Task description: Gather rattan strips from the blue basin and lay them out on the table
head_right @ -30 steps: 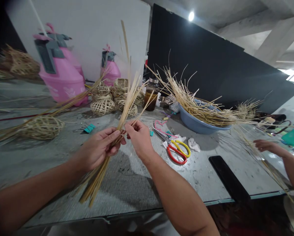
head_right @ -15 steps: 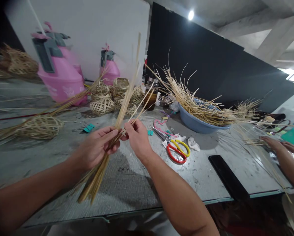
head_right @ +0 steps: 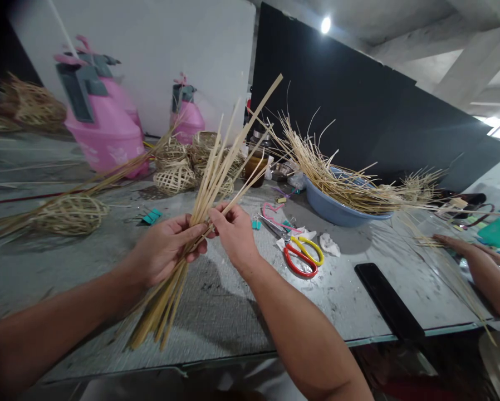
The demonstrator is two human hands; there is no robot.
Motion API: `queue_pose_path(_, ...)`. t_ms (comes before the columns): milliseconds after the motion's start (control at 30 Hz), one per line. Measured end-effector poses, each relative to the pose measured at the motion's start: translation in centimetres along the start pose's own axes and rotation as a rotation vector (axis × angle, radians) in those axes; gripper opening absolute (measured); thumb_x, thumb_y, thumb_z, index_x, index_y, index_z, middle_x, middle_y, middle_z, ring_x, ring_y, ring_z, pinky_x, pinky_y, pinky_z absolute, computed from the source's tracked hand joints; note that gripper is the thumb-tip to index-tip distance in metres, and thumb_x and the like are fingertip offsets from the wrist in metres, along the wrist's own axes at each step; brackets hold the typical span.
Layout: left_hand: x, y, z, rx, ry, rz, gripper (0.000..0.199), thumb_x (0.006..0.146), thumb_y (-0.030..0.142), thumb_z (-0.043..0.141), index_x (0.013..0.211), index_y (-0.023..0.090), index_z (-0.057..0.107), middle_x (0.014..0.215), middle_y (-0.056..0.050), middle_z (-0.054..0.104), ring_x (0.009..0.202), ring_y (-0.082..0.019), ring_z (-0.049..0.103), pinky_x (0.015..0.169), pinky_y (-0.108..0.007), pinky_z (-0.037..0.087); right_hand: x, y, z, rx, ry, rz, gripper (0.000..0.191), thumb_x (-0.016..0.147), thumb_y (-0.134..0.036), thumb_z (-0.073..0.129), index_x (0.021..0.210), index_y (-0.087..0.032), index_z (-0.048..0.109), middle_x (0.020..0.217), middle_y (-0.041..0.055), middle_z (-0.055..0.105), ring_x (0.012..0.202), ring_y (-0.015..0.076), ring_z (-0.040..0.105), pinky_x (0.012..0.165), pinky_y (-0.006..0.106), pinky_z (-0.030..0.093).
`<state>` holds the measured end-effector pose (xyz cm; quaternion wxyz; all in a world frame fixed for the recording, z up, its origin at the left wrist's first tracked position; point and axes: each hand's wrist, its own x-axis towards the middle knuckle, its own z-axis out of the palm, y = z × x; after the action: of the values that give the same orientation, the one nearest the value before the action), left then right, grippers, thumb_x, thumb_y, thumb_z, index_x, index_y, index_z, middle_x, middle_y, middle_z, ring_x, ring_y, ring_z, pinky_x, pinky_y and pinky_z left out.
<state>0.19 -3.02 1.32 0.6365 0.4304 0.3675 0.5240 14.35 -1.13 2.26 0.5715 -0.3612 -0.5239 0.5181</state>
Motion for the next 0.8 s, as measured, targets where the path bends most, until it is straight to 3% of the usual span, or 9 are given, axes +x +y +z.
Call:
queue_pose_path(233, -0.21, 0.22, 0.16, -0.022, -0.015, -0.009, 0.02, 0.084, 0.028, 0.081, 0.083, 0.017, 0.065, 0.08, -0.006, 0.075, 0.052, -0.013, 0.063, 0.039, -0.019, 0.043, -0.04, 0.08, -0.1, 0.004, 0.015, 0.01, 0.034, 0.075, -0.047, 0.079, 0.08, -0.024, 0.055, 0.062, -0.007, 0.055, 0.056, 0.0117, 0.053, 0.056, 0.026, 0.047)
queue_pose_path(500, -0.07, 0.16, 0.06, 0.019, 0.022, -0.007, 0.014, 0.081, 0.021, 0.08, 0.086, 0.017, 0.068, 0.078, -0.003, 0.073, 0.051, -0.012, 0.061, 0.038, -0.019, 0.041, -0.07, 0.06, 0.21, -0.02, 0.014, -0.005, 0.03, 0.077, -0.044, 0.077, 0.081, -0.024, 0.056, 0.066, -0.006, 0.057, 0.057, 0.0115, 0.053, 0.056, 0.026, 0.046)
queue_pose_path(800, -0.29, 0.23, 0.05, 0.007, -0.031, 0.024, 0.027, 0.082, 0.034, 0.085, 0.081, 0.019, 0.063, 0.075, -0.004, 0.071, 0.053, -0.013, 0.062, 0.038, -0.019, 0.04, -0.24, -0.08, 0.24, 0.0, 0.061, 0.036, 0.028, 0.076, -0.043, 0.078, 0.081, -0.022, 0.059, 0.067, -0.0056, 0.059, 0.059, 0.011, 0.055, 0.057, 0.025, 0.049)
